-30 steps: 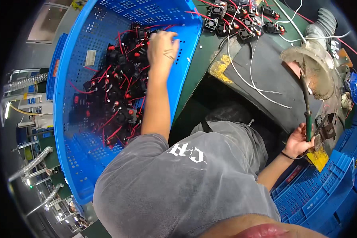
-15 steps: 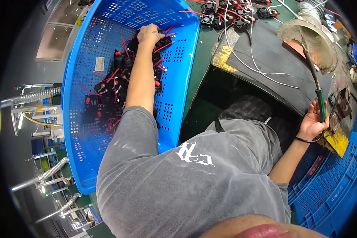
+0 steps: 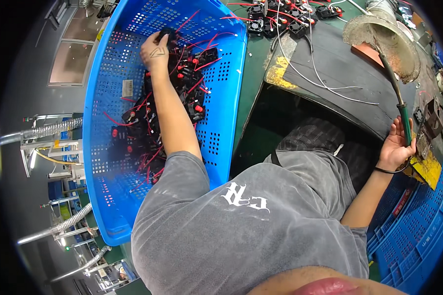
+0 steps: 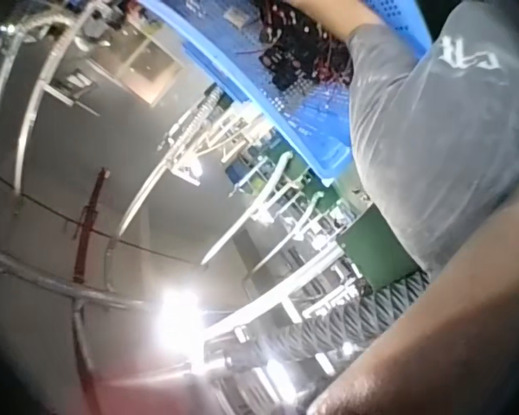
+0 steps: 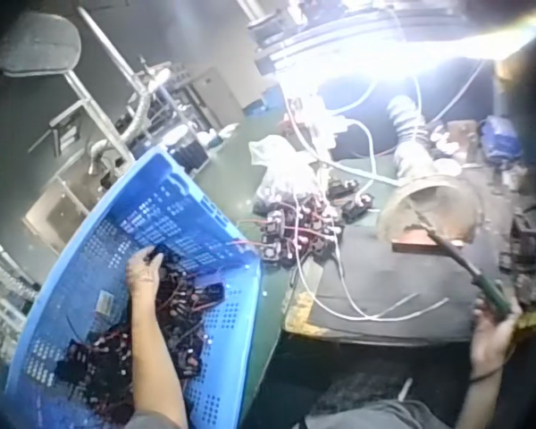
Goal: Soldering electrical wires onto small cooling fans on an assembly line.
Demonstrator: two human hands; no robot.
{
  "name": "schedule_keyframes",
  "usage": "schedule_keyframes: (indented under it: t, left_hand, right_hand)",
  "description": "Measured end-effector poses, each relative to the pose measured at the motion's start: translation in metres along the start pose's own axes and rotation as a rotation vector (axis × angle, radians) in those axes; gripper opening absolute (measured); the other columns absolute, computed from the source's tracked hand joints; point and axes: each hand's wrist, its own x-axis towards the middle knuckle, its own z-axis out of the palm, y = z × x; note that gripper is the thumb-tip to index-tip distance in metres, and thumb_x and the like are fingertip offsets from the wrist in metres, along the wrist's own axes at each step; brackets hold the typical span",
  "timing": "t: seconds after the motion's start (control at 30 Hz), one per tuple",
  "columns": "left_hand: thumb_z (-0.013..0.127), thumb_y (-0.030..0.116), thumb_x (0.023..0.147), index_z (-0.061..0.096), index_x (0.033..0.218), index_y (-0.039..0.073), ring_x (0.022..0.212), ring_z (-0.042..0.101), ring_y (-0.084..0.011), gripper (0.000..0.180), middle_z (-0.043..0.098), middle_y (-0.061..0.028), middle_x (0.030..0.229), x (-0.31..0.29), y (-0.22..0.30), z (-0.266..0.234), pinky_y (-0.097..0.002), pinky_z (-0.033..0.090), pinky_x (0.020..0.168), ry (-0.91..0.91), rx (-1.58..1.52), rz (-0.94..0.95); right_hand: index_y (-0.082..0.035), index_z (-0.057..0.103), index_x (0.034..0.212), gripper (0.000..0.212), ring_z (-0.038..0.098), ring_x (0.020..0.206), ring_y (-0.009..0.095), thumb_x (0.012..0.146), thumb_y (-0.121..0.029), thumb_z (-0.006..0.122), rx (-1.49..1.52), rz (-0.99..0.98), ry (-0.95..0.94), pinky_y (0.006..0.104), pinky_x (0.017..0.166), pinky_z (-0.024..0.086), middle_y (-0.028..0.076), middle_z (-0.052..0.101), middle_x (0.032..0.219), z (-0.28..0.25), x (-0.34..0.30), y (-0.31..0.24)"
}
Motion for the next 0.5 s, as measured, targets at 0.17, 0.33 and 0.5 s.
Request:
schedule_keyframes:
  t: [0.17, 0.33, 0.5]
  left_hand:
    - [0.073, 0.025, 0.078, 0.07, 0.102, 0.006, 0.069, 0.067, -0.0262, 0.031, 0.069, -0.0118, 0.076, -0.007, 0.026, -0.024, -0.035, 0.05, 0.065, -0.137, -0.293, -0.291]
    - [0.075, 0.026, 0.076, 0.069, 0.099, 0.008, 0.077, 0.064, -0.0235, 0.03, 0.067, -0.0108, 0.084, -0.021, 0.059, -0.044, -0.0332, 0.048, 0.066, 0.251, 0.205, 0.29]
    - [0.074, 0.016, 0.079, 0.065, 0.096, 0.001, 0.064, 0.059, -0.0163, 0.025, 0.064, -0.0086, 0.083, -0.037, 0.095, -0.054, -0.0292, 0.049, 0.058, 0.369, -0.087, 0.222]
  right_hand:
    - [0.005, 0.047, 0.13, 0.055, 0.059, 0.108, 0.032, 0.094, -0.033, 0.032, -0.008, -0.003, 0.012, 0.036, 0.091, 0.05, 0.028, 0.057, 0.118, -0.001, -0.001, -0.001]
    - [0.006, 0.046, 0.13, 0.055, 0.059, 0.108, 0.032, 0.094, -0.034, 0.032, 0.041, 0.008, -0.067, 0.0358, 0.092, 0.049, 0.028, 0.057, 0.119, 0.002, -0.002, -0.001]
    - [0.006, 0.045, 0.131, 0.056, 0.059, 0.108, 0.032, 0.094, -0.033, 0.031, 0.059, -0.001, -0.115, 0.0356, 0.093, 0.049, 0.028, 0.056, 0.12, 0.003, -0.002, -0.002]
